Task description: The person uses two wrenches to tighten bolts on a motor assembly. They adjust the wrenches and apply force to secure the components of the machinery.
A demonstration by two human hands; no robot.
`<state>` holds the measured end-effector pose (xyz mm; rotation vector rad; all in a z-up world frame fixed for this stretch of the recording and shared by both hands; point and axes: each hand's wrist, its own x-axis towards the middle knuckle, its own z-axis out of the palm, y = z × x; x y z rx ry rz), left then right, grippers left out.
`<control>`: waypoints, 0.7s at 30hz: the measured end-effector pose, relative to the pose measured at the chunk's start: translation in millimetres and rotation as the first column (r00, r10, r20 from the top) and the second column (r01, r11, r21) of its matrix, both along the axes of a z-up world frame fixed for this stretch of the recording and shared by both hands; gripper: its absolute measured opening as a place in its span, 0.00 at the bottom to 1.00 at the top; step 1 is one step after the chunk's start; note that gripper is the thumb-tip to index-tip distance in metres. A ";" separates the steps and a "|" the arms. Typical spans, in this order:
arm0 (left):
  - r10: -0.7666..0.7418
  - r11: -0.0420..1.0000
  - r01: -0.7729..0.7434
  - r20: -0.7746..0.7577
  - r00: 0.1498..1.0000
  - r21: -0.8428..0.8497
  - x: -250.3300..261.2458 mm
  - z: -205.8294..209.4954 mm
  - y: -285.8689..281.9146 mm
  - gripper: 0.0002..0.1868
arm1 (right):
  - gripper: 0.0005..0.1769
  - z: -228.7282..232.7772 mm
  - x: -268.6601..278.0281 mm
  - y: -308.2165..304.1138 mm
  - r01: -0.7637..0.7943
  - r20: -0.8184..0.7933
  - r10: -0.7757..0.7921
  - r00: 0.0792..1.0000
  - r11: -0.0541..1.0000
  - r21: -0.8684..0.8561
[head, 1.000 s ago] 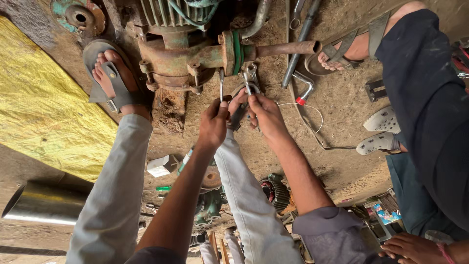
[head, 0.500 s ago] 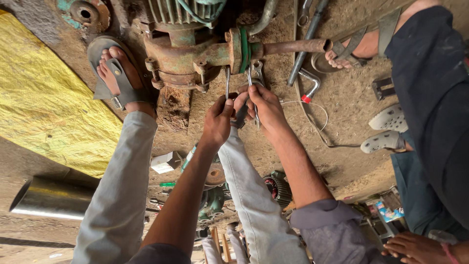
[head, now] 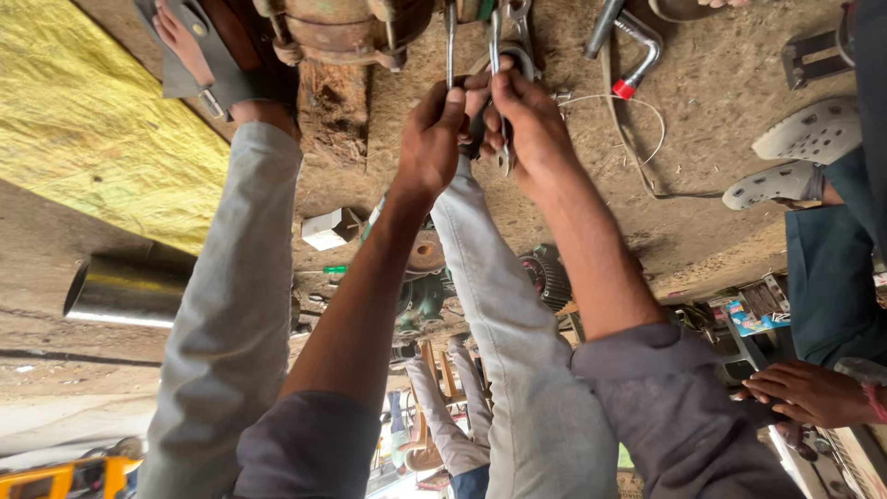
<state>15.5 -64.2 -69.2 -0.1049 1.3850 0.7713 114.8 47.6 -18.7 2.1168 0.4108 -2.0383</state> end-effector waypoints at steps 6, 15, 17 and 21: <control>0.072 0.997 -0.071 0.051 0.996 -0.034 1.7 -2.7 13.9 0.22 | 0.15 -20.0 5.3 11.7 0.037 -0.173 -0.027 0.985 0.998 0.056; 0.280 0.954 -0.253 0.179 0.943 -0.159 10.8 -0.8 0.1 0.23 | 0.12 -75.4 40.3 -37.7 0.079 -0.199 -0.034 0.979 0.972 0.222; 0.115 0.955 -0.089 0.075 0.991 -0.284 11.9 0.6 -13.6 0.24 | 0.13 -83.6 51.4 -61.9 0.094 -0.182 -0.055 0.982 0.974 0.208; 0.154 0.963 -0.123 0.112 0.982 -0.240 6.3 -16.5 0.9 0.24 | 0.13 -116.1 44.5 -84.4 0.286 -0.195 -0.242 0.951 0.927 0.242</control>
